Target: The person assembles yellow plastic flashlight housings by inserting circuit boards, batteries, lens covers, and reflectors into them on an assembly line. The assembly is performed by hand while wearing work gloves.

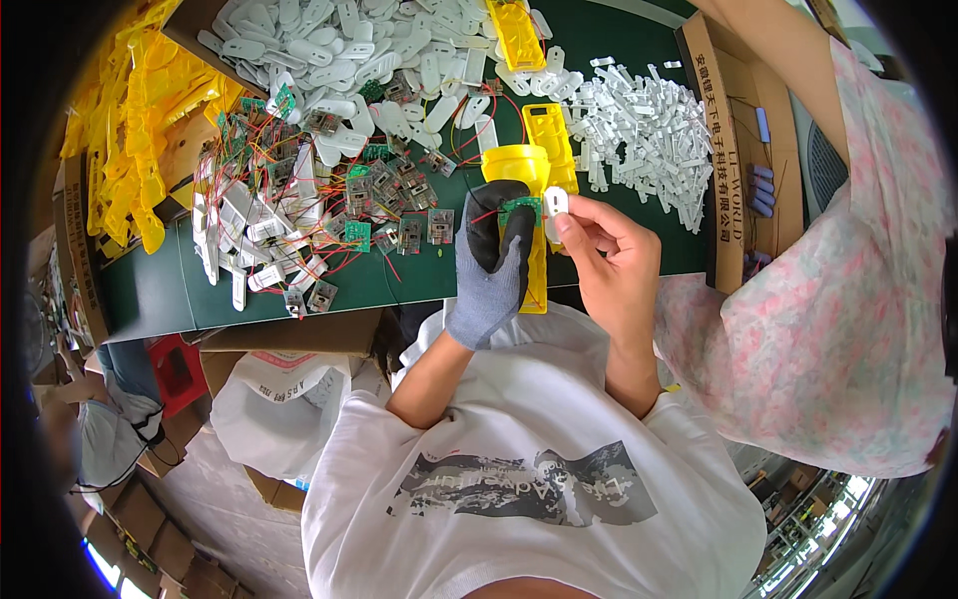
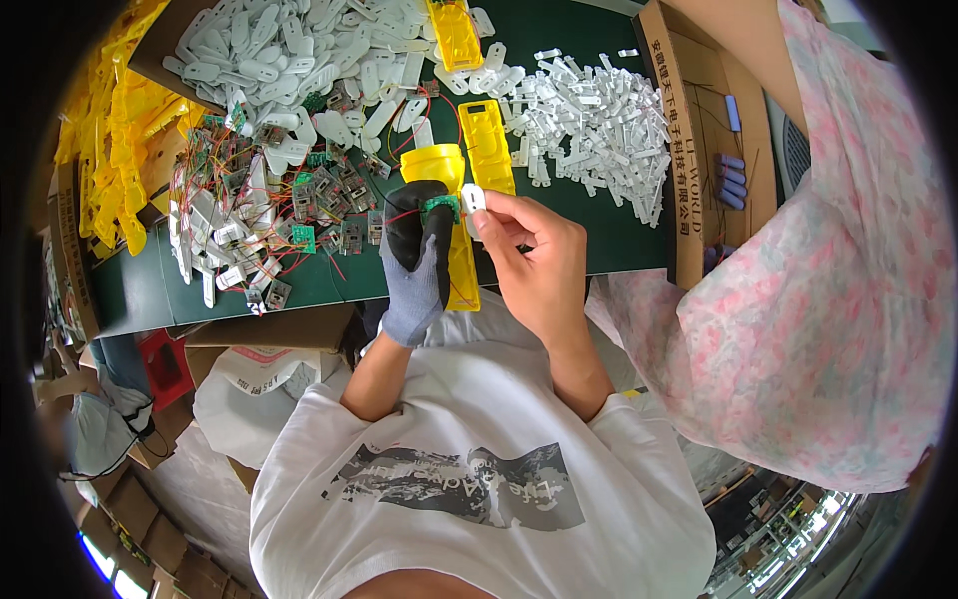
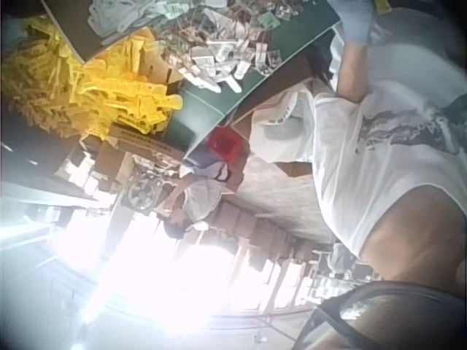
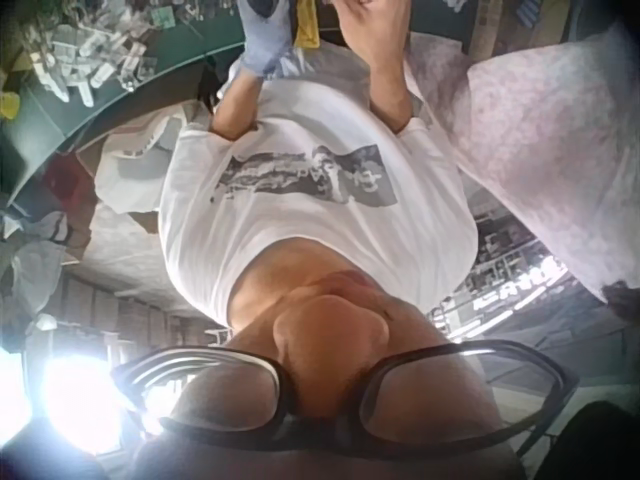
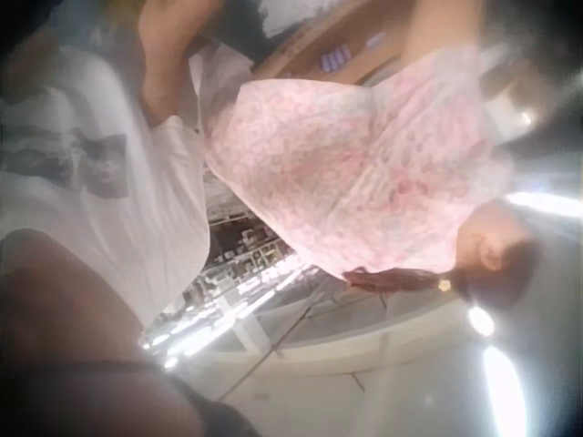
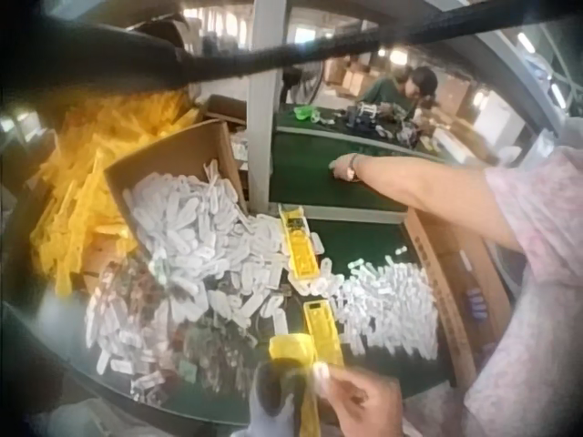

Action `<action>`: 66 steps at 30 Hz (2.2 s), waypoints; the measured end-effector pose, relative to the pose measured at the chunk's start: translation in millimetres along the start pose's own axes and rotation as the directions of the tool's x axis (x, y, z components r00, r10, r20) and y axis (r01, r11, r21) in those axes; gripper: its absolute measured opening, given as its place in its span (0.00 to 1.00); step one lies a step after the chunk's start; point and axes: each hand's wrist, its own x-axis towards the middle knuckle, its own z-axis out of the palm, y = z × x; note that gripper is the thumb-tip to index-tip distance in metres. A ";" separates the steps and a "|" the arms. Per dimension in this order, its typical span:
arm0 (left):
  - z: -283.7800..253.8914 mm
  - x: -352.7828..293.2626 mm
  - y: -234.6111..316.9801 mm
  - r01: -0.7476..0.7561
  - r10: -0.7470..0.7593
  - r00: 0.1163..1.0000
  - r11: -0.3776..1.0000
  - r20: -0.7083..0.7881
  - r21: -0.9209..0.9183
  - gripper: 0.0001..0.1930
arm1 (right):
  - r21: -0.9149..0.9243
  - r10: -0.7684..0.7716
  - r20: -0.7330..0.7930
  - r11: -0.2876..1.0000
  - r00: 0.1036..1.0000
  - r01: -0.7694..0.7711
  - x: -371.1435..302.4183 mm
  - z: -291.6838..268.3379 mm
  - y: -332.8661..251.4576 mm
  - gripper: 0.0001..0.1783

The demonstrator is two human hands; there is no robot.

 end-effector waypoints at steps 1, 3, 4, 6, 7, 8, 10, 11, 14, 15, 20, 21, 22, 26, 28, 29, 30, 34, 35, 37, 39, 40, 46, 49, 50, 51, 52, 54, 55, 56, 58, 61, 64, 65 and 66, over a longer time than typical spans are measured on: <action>-0.3 0.2 -0.9 0.002 -0.002 1.000 1.000 0.001 0.001 0.14 | -0.004 0.002 -0.004 1.000 1.000 -0.002 0.1 -0.1 0.6 0.09; -1.4 0.2 -2.9 0.005 -0.006 1.000 1.000 0.027 0.027 0.14 | -0.009 0.008 -0.007 1.000 1.000 -0.008 0.4 -0.3 3.6 0.09; -1.7 0.7 -4.5 0.008 -0.009 1.000 1.000 0.026 0.028 0.14 | 0.046 0.025 -0.002 0.999 1.000 -0.025 0.5 -0.6 6.3 0.09; -1.4 1.5 -7.8 -0.054 0.053 0.998 0.997 0.024 0.056 0.13 | 0.099 0.047 0.007 0.994 0.999 -0.048 0.4 -0.4 8.8 0.10; -1.2 1.7 -9.3 -0.049 0.048 0.999 0.997 0.019 0.056 0.13 | 0.100 0.033 -0.009 0.994 0.999 -0.032 0.0 0.0 9.4 0.09; -0.8 2.2 -10.8 -0.078 0.077 0.997 0.995 0.009 0.067 0.13 | 0.101 0.018 -0.025 0.995 1.000 -0.015 -0.6 0.3 9.7 0.09; 0.6 3.4 -12.4 -0.106 0.107 0.994 0.991 -0.004 0.077 0.13 | 0.094 0.040 -0.059 0.995 0.997 -0.034 0.0 2.5 11.6 0.09; 2.3 4.0 -11.1 -0.102 0.104 0.995 0.990 -0.009 0.101 0.12 | 0.089 0.059 -0.097 0.995 0.994 -0.050 0.3 3.4 12.4 0.10; 4.9 2.6 -8.6 -0.122 0.128 0.991 0.984 -0.037 0.134 0.12 | -0.111 0.070 -0.066 0.991 0.995 -0.077 -1.4 5.5 3.3 0.09; 5.8 2.7 -9.0 -0.150 0.159 0.986 0.978 -0.054 0.142 0.12 | -0.115 0.071 -0.062 0.990 0.996 -0.078 -1.7 5.9 2.7 0.09; 5.9 4.8 -14.9 -0.215 0.229 0.973 0.945 -0.027 0.246 0.13 | -0.141 -0.018 -0.115 0.990 0.993 0.001 -1.6 6.4 4.3 0.07; 6.7 4.6 -14.6 -0.220 0.233 0.972 0.937 -0.017 0.272 0.14 | -0.147 -0.017 -0.105 0.989 0.994 0.001 -1.8 6.6 6.1 0.07; 7.2 5.6 -11.3 -0.239 0.257 0.966 0.915 -0.013 0.324 0.13 | -0.159 -0.018 -0.107 0.987 0.994 0.001 -2.0 7.5 8.3 0.08; 5.2 7.9 -13.7 -0.215 0.237 0.970 0.939 -0.054 0.269 0.13 | -0.179 0.008 -0.089 0.984 0.996 -0.024 -5.0 10.0 7.9 0.09; 5.2 7.4 -12.5 -0.222 0.242 0.970 0.930 -0.035 0.292 0.12 | -0.137 0.055 -0.052 0.989 0.997 -0.062 -4.2 4.8 10.5 0.10; 4.7 7.6 -13.3 -0.217 0.239 0.970 0.932 -0.043 0.289 0.12 | -0.091 0.099 -0.019 0.991 0.995 -0.101 -3.4 1.6 12.0 0.10; 4.0 8.7 -14.6 -0.232 0.253 0.967 0.928 -0.036 0.291 0.11 | -0.096 0.102 -0.013 0.990 0.995 -0.102 -2.7 -0.9 13.6 0.10; 5.7 9.1 -16.3 -0.233 0.253 0.966 0.934 -0.042 0.270 0.10 | 0.140 0.156 0.126 0.975 0.980 -0.174 4.7 -5.5 19.5 0.15; 6.8 8.4 -15.2 -0.229 0.251 0.967 0.936 -0.049 0.269 0.10 | 0.188 0.162 0.156 0.963 0.974 -0.191 7.6 -6.2 21.3 0.18; 6.5 9.7 -13.2 -0.231 0.251 0.966 0.943 -0.055 0.241 0.10 | 0.212 0.130 0.191 0.962 0.973 -0.170 8.1 -8.0 29.1 0.21; 3.2 7.9 -12.9 -0.223 0.244 0.968 0.943 -0.055 0.247 0.10 | 0.211 0.083 0.213 0.969 0.974 -0.128 6.5 -7.1 30.5 0.22; 1.1 7.1 -12.8 -0.216 0.236 0.970 0.943 -0.052 0.255 0.10 | 0.208 0.081 0.212 0.970 0.974 -0.126 6.9 -5.5 30.4 0.22; 3.9 12.3 -11.1 -0.215 0.217 0.976 0.936 0.022 0.278 0.10 | 0.044 -0.076 0.185 0.997 0.980 0.069 6.7 -5.3 30.7 0.22; -2.0 9.6 -8.6 -0.216 0.220 0.975 0.927 0.025 0.305 0.09 | -0.053 -0.158 0.192 0.984 0.969 0.171 7.0 2.3 26.5 0.20; -4.5 7.6 -8.3 -0.233 0.242 0.970 0.921 0.010 0.312 0.09 | -0.051 -0.162 0.197 0.983 0.967 0.175 3.5 5.4 26.8 0.20; -2.1 8.7 -8.9 -0.240 0.244 0.969 0.920 0.027 0.310 0.09 | -0.039 -0.105 0.166 0.993 0.981 0.113 1.2 7.3 22.0 0.19; 0.0 8.5 -10.0 -0.219 0.226 0.974 0.941 0.004 0.257 0.10 | -0.024 -0.048 0.137 0.998 0.989 0.052 -0.9 7.9 18.9 0.18; 0.6 7.8 -14.0 -0.197 0.202 0.979 0.961 -0.004 0.194 0.10 | 0.015 -0.052 0.108 0.999 0.993 0.051 -3.0 7.1 20.4 0.18; 0.0 7.0 -14.9 -0.203 0.206 0.979 0.959 0.009 0.196 0.10 | 0.051 -0.051 0.094 0.998 0.994 0.047 -4.2 6.9 22.2 0.18; -0.6 5.5 -15.5 -0.250 0.247 0.968 0.932 0.042 0.262 0.10 | 0.053 -0.069 0.084 0.997 0.994 0.064 -6.7 5.1 25.1 0.18; -1.8 4.8 -18.5 -0.297 0.284 0.955 0.905 0.087 0.305 0.10 | 0.045 -0.077 0.085 0.996 0.993 0.074 -8.5 4.0 25.5 0.18; -0.7 4.7 -13.2 -0.231 0.224 0.973 0.929 0.055 0.290 0.10 | -0.007 -0.089 0.107 0.996 0.990 0.090 -7.5 3.2 24.4 0.17; 1.0 2.7 -11.0 -0.248 0.238 0.969 0.938 0.071 0.243 0.10 | 0.045 -0.070 0.118 0.997 0.991 0.065 -8.9 1.6 22.1 0.17; 1.8 0.6 -9.9 -0.253 0.241 0.967 0.935 0.077 0.250 0.10 | 0.129 -0.039 0.118 0.991 0.992 0.024 -10.4 0.8 21.3 0.17; 1.6 2.0 -11.8 -0.248 0.239 0.969 0.936 0.064 0.250 0.10 | 0.129 -0.037 0.116 0.991 0.993 0.022 -8.7 0.6 24.3 0.17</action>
